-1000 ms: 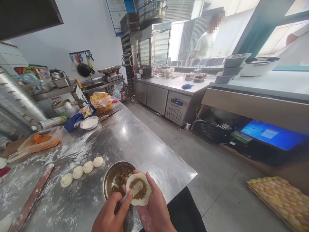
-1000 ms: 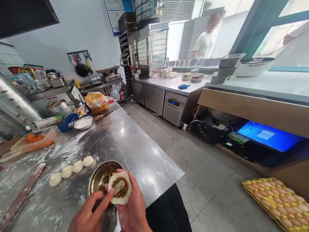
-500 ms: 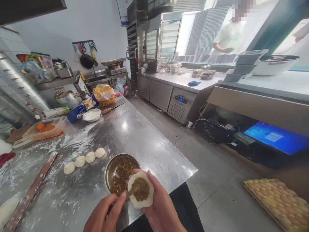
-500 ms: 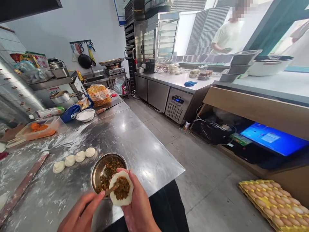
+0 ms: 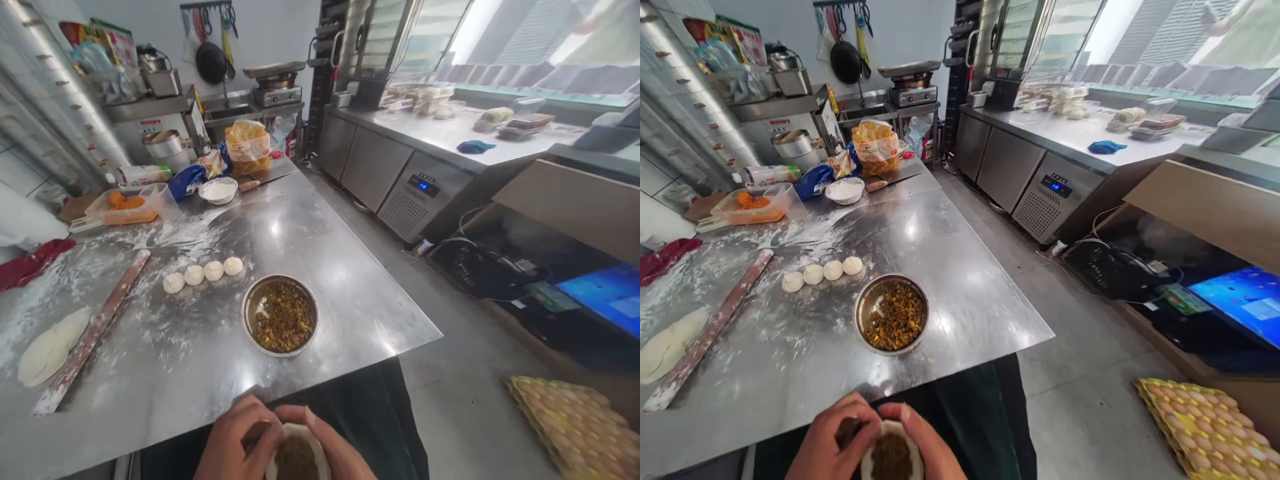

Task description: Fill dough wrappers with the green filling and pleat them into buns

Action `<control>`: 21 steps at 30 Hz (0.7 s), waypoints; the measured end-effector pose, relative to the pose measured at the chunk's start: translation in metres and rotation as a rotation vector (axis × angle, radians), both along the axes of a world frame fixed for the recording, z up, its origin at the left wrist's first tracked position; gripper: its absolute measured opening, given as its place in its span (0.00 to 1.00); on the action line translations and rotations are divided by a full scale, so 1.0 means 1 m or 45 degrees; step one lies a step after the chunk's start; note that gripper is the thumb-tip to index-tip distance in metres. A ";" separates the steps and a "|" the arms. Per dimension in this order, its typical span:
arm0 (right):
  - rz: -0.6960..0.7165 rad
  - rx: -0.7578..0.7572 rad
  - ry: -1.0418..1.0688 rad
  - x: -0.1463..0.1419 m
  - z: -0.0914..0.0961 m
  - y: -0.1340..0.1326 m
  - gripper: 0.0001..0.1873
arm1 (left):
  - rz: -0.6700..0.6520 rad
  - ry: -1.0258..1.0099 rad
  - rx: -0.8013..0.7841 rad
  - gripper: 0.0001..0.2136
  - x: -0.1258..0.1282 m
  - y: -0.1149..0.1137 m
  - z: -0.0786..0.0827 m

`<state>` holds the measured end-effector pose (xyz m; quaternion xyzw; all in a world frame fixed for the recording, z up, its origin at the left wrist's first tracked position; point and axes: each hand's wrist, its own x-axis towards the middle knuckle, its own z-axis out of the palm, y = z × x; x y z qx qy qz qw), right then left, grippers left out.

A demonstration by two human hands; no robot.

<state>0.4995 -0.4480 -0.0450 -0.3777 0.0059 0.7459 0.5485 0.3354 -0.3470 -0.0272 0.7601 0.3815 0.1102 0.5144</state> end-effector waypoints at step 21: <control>0.206 0.309 -0.614 -0.005 0.010 0.015 0.22 | -0.105 -0.045 0.404 0.13 -0.011 0.003 -0.005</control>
